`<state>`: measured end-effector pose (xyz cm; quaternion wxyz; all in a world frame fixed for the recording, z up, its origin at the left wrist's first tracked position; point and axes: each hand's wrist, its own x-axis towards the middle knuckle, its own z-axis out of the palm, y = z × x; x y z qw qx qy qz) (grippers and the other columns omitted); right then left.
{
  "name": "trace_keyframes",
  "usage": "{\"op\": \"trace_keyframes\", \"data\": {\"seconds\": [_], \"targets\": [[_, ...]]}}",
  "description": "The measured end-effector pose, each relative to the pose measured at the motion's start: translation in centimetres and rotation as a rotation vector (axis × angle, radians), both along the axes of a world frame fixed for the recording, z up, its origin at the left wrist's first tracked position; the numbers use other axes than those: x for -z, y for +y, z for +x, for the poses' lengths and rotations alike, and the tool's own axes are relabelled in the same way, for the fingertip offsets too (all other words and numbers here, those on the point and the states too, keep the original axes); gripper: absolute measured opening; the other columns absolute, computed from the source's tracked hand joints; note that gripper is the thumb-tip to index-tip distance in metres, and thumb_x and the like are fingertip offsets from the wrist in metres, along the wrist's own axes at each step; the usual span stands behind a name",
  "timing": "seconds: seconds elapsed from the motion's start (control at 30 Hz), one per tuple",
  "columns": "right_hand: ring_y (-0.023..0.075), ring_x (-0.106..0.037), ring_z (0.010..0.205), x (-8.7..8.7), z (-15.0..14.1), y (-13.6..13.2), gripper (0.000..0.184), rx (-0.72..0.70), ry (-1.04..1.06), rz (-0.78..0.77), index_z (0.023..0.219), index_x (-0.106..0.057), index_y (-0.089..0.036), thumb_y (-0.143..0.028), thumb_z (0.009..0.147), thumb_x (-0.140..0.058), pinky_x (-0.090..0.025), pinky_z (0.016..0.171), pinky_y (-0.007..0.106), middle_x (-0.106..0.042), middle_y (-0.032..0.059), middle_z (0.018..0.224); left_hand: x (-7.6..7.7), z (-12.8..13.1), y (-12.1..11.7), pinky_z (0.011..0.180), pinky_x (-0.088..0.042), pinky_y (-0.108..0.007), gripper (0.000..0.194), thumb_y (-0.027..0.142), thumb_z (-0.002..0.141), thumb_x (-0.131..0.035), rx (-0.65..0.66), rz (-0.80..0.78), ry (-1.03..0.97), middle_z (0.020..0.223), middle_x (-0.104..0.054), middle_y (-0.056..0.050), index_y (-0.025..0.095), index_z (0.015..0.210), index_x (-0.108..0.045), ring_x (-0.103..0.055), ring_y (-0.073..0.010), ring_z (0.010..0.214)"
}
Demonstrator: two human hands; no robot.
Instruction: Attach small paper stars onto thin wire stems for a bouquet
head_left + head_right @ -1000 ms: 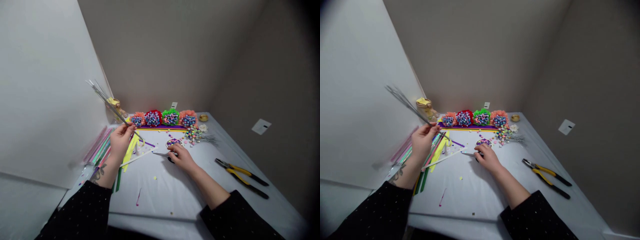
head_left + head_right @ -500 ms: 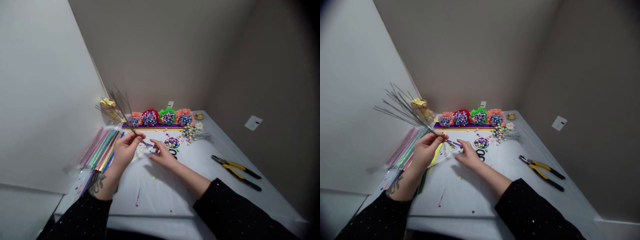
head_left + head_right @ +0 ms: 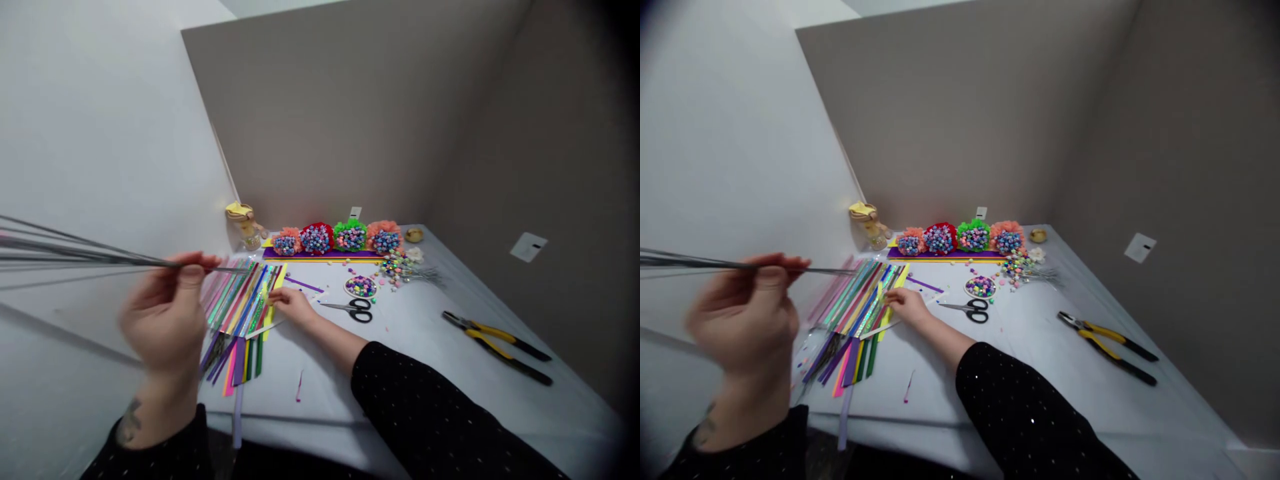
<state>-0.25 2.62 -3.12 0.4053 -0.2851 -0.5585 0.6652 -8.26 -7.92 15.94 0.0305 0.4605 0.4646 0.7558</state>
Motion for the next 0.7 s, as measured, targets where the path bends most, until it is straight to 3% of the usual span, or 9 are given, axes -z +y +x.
{"op": "trace_keyframes", "data": {"seconds": [0.07,0.13,0.23,0.3,0.37,0.43,0.57,0.7], "targets": [[0.0145,-0.065,0.062,-0.4,0.5,-1.2,0.021,-0.087,-0.033,0.006,0.076,-0.066,-0.021,-0.012,0.057,-0.068,-0.052,0.063,0.027,-0.07,-0.0025,0.071,-0.9,-0.1,-0.6,0.076,-0.055,-0.032,0.014,0.027,0.077,-0.066,0.066,-0.091,-0.026,0.075,-0.068,0.001,0.02,0.089,-0.069,-0.065,-0.0127,0.067],[0.0108,-0.06,0.046,-1.0,2.1,-1.9,0.02,-0.128,-0.059,-0.009,0.079,-0.067,-0.02,-0.014,0.06,-0.067,-0.047,0.047,0.023,-0.07,-0.0021,0.071,0.1,0.1,-0.3,0.064,-0.056,-0.03,0.023,0.031,0.07,-0.071,0.247,-0.285,-0.109,0.07,-0.068,0.0,0.019,0.089,-0.069,-0.063,-0.0134,0.06],[0.0066,-0.055,0.042,-2.2,6.1,-1.8,0.018,-0.043,-0.062,-0.051,0.089,-0.062,-0.019,-0.03,0.076,-0.056,-0.038,0.039,0.018,-0.069,0.0009,0.08,4.2,1.1,1.7,0.054,-0.051,-0.026,0.029,0.034,0.063,-0.076,0.562,-0.637,-0.252,0.067,-0.066,-0.003,0.015,0.084,-0.07,-0.061,-0.0138,0.058],[0.0077,-0.059,0.052,-3.0,8.8,-1.6,0.025,-0.005,-0.048,-0.06,0.092,-0.06,-0.018,-0.039,0.083,-0.05,-0.04,0.044,0.018,-0.069,0.0032,0.082,7.3,2.4,3.6,0.054,-0.049,-0.022,0.029,0.034,0.062,-0.076,0.68,-0.732,-0.348,0.063,-0.062,-0.001,0.014,0.082,-0.07,-0.058,-0.011,0.057],[0.0108,-0.063,0.064,-3.4,10.8,-1.6,0.03,-0.075,-0.043,-0.044,0.092,-0.059,-0.016,-0.043,0.082,-0.053,-0.044,0.052,0.019,-0.069,0.0049,0.081,9.8,3.9,5.4,0.055,-0.048,-0.022,0.028,0.034,0.059,-0.078,0.695,-0.739,-0.43,0.066,-0.062,-0.001,0.013,0.076,-0.069,-0.057,-0.01,0.059],[0.0107,-0.064,0.063,-3.2,11.8,-1.8,0.028,-0.09,-0.068,-0.039,0.091,-0.058,-0.016,-0.04,0.078,-0.06,-0.043,0.054,0.019,-0.068,0.003,0.075,11.6,5.2,6.9,0.05,-0.043,-0.019,0.031,0.035,0.057,-0.079,0.697,-0.767,-0.434,0.066,-0.062,-0.001,0.012,0.074,-0.068,-0.054,-0.0083,0.054],[0.0068,-0.056,0.043,-1.6,12.3,-1.9,0.024,0.047,-0.129,-0.12,0.083,-0.055,-0.016,-0.038,0.075,-0.06,-0.034,0.042,0.017,-0.066,-0.001,0.067,14.0,6.3,8.2,0.051,-0.043,-0.019,0.035,0.041,0.063,-0.073,0.752,-0.813,-0.392,0.072,-0.065,-0.004,0.012,0.08,-0.069,-0.058,-0.0114,0.062],[0.0053,-0.051,0.036,-1.1,12.6,-1.6,0.023,0.068,-0.143,-0.135,0.084,-0.057,-0.016,-0.036,0.074,-0.058,-0.03,0.037,0.018,-0.068,0.0004,0.071,15.8,6.1,8.2,0.052,-0.043,-0.021,0.028,0.04,0.071,-0.068,0.811,-0.858,-0.208,0.067,-0.063,-0.003,0.012,0.076,-0.068,-0.056,-0.0114,0.058]]}}
